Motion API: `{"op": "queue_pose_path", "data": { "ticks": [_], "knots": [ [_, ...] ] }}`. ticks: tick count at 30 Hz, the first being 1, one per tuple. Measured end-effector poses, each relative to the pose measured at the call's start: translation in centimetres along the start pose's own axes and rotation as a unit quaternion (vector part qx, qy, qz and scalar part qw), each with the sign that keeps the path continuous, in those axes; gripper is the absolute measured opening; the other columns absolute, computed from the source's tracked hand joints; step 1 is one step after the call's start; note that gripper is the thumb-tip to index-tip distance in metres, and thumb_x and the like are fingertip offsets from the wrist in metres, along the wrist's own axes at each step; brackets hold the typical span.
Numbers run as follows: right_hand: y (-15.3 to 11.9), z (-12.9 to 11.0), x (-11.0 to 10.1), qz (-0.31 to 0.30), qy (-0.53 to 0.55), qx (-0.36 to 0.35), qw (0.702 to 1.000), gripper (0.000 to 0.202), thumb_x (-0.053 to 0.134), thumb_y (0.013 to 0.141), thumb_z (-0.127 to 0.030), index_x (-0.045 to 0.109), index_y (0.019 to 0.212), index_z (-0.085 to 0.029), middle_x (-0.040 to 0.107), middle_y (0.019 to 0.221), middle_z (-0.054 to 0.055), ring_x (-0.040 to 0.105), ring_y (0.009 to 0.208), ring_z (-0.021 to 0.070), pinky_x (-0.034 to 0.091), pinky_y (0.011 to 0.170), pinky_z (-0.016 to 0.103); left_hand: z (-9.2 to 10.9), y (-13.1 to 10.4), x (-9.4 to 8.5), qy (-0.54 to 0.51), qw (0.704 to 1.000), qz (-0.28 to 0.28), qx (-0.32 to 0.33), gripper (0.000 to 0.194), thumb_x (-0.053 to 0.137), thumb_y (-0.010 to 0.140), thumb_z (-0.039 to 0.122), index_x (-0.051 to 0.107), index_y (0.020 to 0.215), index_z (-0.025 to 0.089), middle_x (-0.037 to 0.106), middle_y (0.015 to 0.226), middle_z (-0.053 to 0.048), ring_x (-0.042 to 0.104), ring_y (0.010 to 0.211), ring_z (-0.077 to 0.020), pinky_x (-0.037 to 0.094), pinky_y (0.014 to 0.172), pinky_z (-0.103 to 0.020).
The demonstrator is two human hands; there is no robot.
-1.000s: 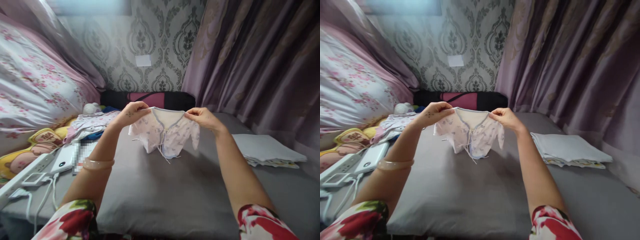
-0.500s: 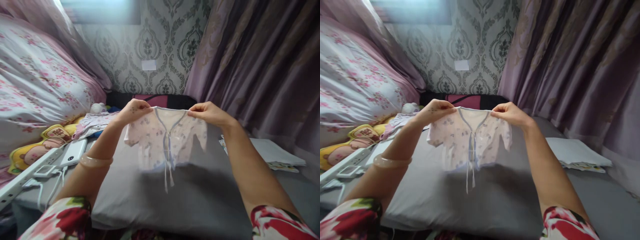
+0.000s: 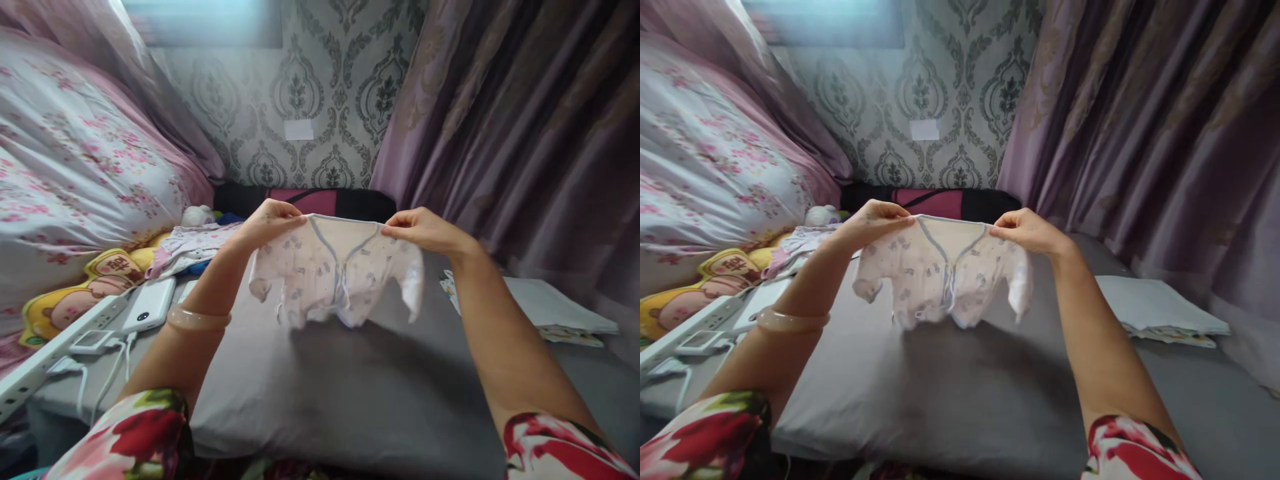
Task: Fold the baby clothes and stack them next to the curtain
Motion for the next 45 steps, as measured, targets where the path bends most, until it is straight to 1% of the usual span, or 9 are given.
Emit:
{"op": "queue_pose_path", "data": {
  "ticks": [4, 10, 12, 15, 18, 25, 33, 38, 45],
  "knots": [
    [0.4, 1.0, 0.1, 0.007, -0.007, -0.005, 1.000, 0.050, 0.075, 0.059, -0.067, 0.073, 0.076, -0.020, 0.067, 0.071, 0.001, 0.056, 0.065, 0.0145, 0.041, 0.056, 0.026, -0.2, 0.8, 0.6, -0.002, 0.999, 0.028, 0.039, 0.032, 0.072, 0.074, 0.046, 0.074, 0.083, 0.015, 0.065, 0.068, -0.004, 0.056, 0.058, -0.0118, 0.042, 0.050, -0.022],
    [-0.5, 1.1, -1.1, 0.056, -0.024, -0.022, 0.998, 0.048, 0.074, 0.062, -0.067, 0.075, 0.078, -0.021, 0.066, 0.069, 0.001, 0.055, 0.063, 0.0141, 0.039, 0.055, 0.026, 1.5, 0.8, -0.7, 0.067, 0.984, 0.119, 0.118, 0.026, 0.074, 0.071, 0.041, 0.075, 0.080, 0.017, 0.066, 0.075, -0.004, 0.059, 0.068, -0.0141, 0.045, 0.056, -0.022],
    [-1.5, 0.7, -1.3, 0.038, -0.007, -0.022, 0.999, 0.047, 0.075, 0.062, -0.065, 0.075, 0.080, -0.022, 0.067, 0.073, 0.002, 0.057, 0.065, 0.0151, 0.041, 0.057, 0.027, 2.3, 0.0, -0.7, 0.044, 0.987, 0.097, 0.117, 0.028, 0.073, 0.072, 0.043, 0.075, 0.082, 0.017, 0.066, 0.073, -0.004, 0.060, 0.067, -0.0142, 0.046, 0.055, -0.022],
    [-2.9, 0.2, -1.8, 0.011, 0.032, -0.013, 0.999, 0.045, 0.075, 0.065, -0.062, 0.074, 0.082, -0.020, 0.068, 0.077, 0.003, 0.059, 0.068, 0.0160, 0.044, 0.060, 0.027, 2.6, -1.1, 0.2, -0.016, 0.997, 0.008, 0.076, 0.032, 0.071, 0.074, 0.046, 0.075, 0.086, 0.017, 0.066, 0.069, -0.003, 0.060, 0.061, -0.0138, 0.045, 0.051, -0.022],
    [-3.3, -0.3, -2.5, 0.030, 0.020, -0.020, 0.999, 0.046, 0.075, 0.064, -0.063, 0.074, 0.080, -0.019, 0.067, 0.075, 0.003, 0.058, 0.070, 0.0164, 0.044, 0.061, 0.028, 2.6, -1.4, 1.0, -0.033, 0.998, -0.033, 0.048, 0.031, 0.075, 0.071, 0.046, 0.074, 0.081, 0.016, 0.065, 0.067, -0.002, 0.059, 0.057, -0.0126, 0.044, 0.049, -0.021],
    [-2.7, -0.9, -2.1, 0.041, 0.010, -0.055, 0.998, 0.042, 0.076, 0.062, -0.064, 0.076, 0.071, -0.023, 0.067, 0.097, 0.006, 0.060, 0.093, 0.0233, 0.049, 0.078, 0.033, 2.0, -0.1, 1.1, -0.025, 0.997, 0.004, 0.066, 0.035, 0.074, 0.070, 0.049, 0.074, 0.083, 0.016, 0.065, 0.067, -0.002, 0.059, 0.060, -0.0127, 0.044, 0.050, -0.021],
    [-1.8, -0.1, -1.8, 0.057, 0.024, -0.052, 0.997, 0.043, 0.077, 0.059, -0.065, 0.078, 0.077, -0.026, 0.066, 0.110, 0.005, 0.059, 0.102, 0.0268, 0.050, 0.083, 0.037, 1.3, 0.4, -0.7, -0.010, 0.981, 0.128, 0.144, 0.026, 0.078, 0.067, 0.043, 0.075, 0.075, 0.018, 0.065, 0.087, -0.005, 0.058, 0.081, -0.0151, 0.048, 0.067, -0.024],
    [-1.5, -0.1, -1.5, 0.043, 0.069, -0.054, 0.995, 0.042, 0.077, 0.060, -0.065, 0.078, 0.078, -0.027, 0.066, 0.112, 0.004, 0.060, 0.102, 0.0258, 0.050, 0.084, 0.037, 1.2, 0.5, 0.0, -0.077, 0.985, 0.069, 0.141, 0.024, 0.074, 0.073, 0.042, 0.075, 0.076, 0.018, 0.065, 0.094, -0.006, 0.060, 0.088, -0.0158, 0.049, 0.072, -0.027],
    [-1.3, -0.1, -0.9, 0.022, 0.061, -0.034, 0.997, 0.044, 0.078, 0.057, -0.065, 0.077, 0.076, -0.025, 0.070, 0.100, 0.005, 0.062, 0.096, 0.0252, 0.050, 0.079, 0.034, 0.6, 0.7, 0.4, -0.084, 0.989, 0.045, 0.112, 0.027, 0.076, 0.071, 0.042, 0.074, 0.077, 0.016, 0.067, 0.087, -0.006, 0.061, 0.078, -0.0140, 0.047, 0.066, -0.024]
  ]
}}
Point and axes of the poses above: each hand's wrist, its own y-axis towards the middle knuckle, its own x-axis out of the palm, z = x × y, the point moved 9 cm from there along y, towards the middle knuckle
